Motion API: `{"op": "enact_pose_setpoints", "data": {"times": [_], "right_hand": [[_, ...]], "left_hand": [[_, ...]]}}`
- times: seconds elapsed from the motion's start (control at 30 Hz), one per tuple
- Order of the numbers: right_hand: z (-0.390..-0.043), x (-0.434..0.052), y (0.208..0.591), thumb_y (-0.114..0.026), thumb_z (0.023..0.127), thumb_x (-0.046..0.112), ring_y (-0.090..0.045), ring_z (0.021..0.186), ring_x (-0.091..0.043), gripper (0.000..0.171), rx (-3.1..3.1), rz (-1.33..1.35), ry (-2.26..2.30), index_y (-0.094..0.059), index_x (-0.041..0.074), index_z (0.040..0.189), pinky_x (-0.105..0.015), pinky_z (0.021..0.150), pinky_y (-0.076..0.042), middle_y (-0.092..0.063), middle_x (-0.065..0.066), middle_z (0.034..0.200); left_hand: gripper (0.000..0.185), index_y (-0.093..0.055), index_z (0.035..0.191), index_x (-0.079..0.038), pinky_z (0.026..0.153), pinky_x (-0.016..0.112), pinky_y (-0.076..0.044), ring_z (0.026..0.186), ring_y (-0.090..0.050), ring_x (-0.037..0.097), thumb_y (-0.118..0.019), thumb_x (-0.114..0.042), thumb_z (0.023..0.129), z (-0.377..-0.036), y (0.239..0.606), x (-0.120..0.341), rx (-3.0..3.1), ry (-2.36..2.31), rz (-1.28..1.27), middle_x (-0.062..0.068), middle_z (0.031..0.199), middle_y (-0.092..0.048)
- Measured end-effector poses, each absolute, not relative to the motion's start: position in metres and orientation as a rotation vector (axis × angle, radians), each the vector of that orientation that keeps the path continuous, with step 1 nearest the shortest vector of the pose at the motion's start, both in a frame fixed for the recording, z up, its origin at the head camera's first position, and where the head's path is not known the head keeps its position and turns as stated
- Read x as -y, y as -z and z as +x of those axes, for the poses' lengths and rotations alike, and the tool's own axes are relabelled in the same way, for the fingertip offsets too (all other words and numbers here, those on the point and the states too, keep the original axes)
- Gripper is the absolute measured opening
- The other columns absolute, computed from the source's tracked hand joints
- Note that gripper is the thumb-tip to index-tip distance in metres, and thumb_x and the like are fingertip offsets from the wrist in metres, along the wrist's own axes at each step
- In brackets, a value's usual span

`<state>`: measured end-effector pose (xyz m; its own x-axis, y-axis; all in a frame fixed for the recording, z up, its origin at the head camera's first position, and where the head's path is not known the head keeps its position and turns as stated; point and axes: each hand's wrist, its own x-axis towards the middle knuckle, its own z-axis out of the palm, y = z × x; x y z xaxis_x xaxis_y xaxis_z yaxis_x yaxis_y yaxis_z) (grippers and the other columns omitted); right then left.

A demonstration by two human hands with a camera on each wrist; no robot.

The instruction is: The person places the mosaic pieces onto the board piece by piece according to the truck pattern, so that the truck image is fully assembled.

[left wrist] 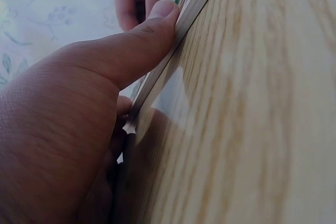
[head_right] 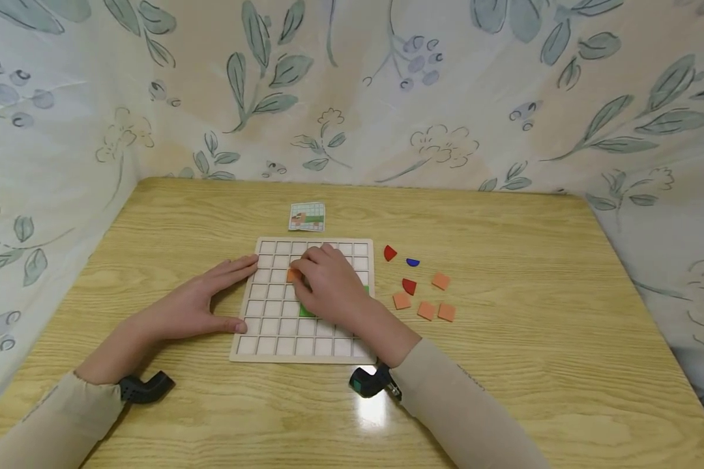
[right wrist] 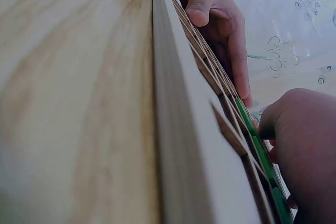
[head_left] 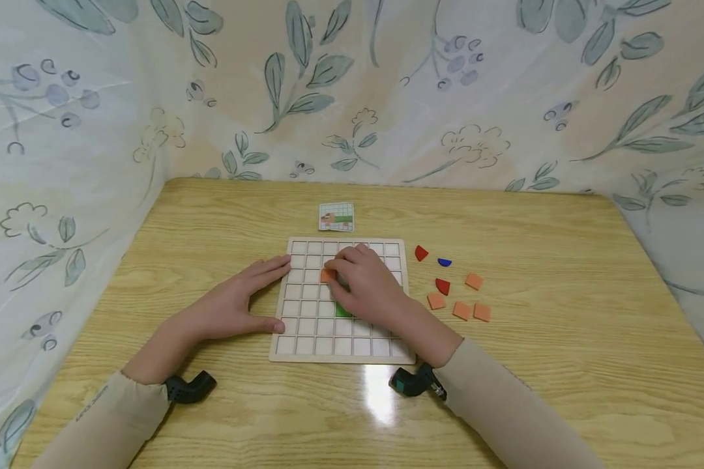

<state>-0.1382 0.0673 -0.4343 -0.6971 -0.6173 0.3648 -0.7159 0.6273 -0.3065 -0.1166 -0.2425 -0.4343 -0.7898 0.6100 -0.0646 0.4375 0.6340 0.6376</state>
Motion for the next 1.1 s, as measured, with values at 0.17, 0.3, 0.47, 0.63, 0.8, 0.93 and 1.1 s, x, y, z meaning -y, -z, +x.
{"op": "enact_pose_setpoints", "data": {"times": [0.17,0.3,0.47,0.63,0.8,0.93,1.1], "right_hand": [[-0.138,-0.068,0.433,-0.076,0.103,0.019,-0.066,0.110,-0.026,0.023,2.626,1.089,-0.645,-0.081,0.006,0.120,-0.042,0.099,-0.051,-0.074,-0.008,0.117],[-0.138,-0.068,0.432,-0.076,0.102,0.019,-0.065,0.108,-0.025,0.023,2.626,1.085,-0.638,-0.081,0.007,0.121,-0.041,0.099,-0.050,-0.074,-0.007,0.117],[-0.137,-0.068,0.430,-0.076,0.102,0.018,-0.064,0.106,-0.026,0.021,2.626,1.085,-0.653,-0.081,0.008,0.119,-0.041,0.097,-0.051,-0.074,-0.006,0.114],[-0.136,-0.070,0.428,-0.075,0.102,0.018,-0.065,0.106,-0.026,0.019,2.623,1.084,-0.642,-0.082,0.008,0.117,-0.041,0.096,-0.052,-0.074,-0.006,0.113],[-0.133,-0.078,0.428,-0.074,0.101,0.015,-0.065,0.104,-0.027,0.019,2.590,1.086,-0.641,-0.082,0.007,0.116,-0.041,0.094,-0.051,-0.074,-0.007,0.112],[-0.128,-0.085,0.428,-0.075,0.100,0.014,-0.065,0.100,-0.028,0.019,2.565,1.076,-0.666,-0.083,0.006,0.116,-0.042,0.092,-0.051,-0.074,-0.008,0.111],[-0.123,-0.094,0.426,-0.075,0.101,0.017,-0.063,0.101,-0.028,0.024,2.559,1.048,-0.684,-0.082,0.005,0.120,-0.043,0.092,-0.051,-0.074,-0.008,0.114]], "left_hand": [[0.113,-0.031,0.175,-0.026,0.128,0.064,-0.023,0.168,-0.012,0.031,-0.085,-0.070,0.085,-0.118,0.433,0.242,-2.582,-0.896,0.846,-0.010,0.181,-0.019],[0.114,-0.030,0.175,-0.027,0.128,0.065,-0.022,0.168,-0.011,0.031,-0.085,-0.070,0.085,-0.119,0.432,0.242,-2.583,-0.891,0.848,-0.010,0.181,-0.019],[0.114,-0.030,0.175,-0.028,0.129,0.066,-0.020,0.168,-0.010,0.033,-0.085,-0.070,0.085,-0.119,0.432,0.242,-2.579,-0.890,0.837,-0.011,0.181,-0.018],[0.114,-0.030,0.175,-0.028,0.129,0.065,-0.021,0.168,-0.011,0.032,-0.085,-0.070,0.084,-0.119,0.432,0.242,-2.579,-0.889,0.836,-0.011,0.181,-0.018],[0.114,-0.030,0.175,-0.028,0.129,0.064,-0.021,0.168,-0.011,0.031,-0.085,-0.070,0.084,-0.118,0.431,0.242,-2.576,-0.893,0.826,-0.012,0.181,-0.018],[0.114,-0.031,0.175,-0.028,0.129,0.065,-0.021,0.168,-0.010,0.032,-0.085,-0.071,0.084,-0.118,0.431,0.242,-2.578,-0.893,0.816,-0.012,0.181,-0.018],[0.114,-0.031,0.175,-0.029,0.129,0.065,-0.020,0.168,-0.010,0.032,-0.085,-0.071,0.084,-0.118,0.433,0.243,-2.584,-0.884,0.816,-0.013,0.181,-0.017]]}}
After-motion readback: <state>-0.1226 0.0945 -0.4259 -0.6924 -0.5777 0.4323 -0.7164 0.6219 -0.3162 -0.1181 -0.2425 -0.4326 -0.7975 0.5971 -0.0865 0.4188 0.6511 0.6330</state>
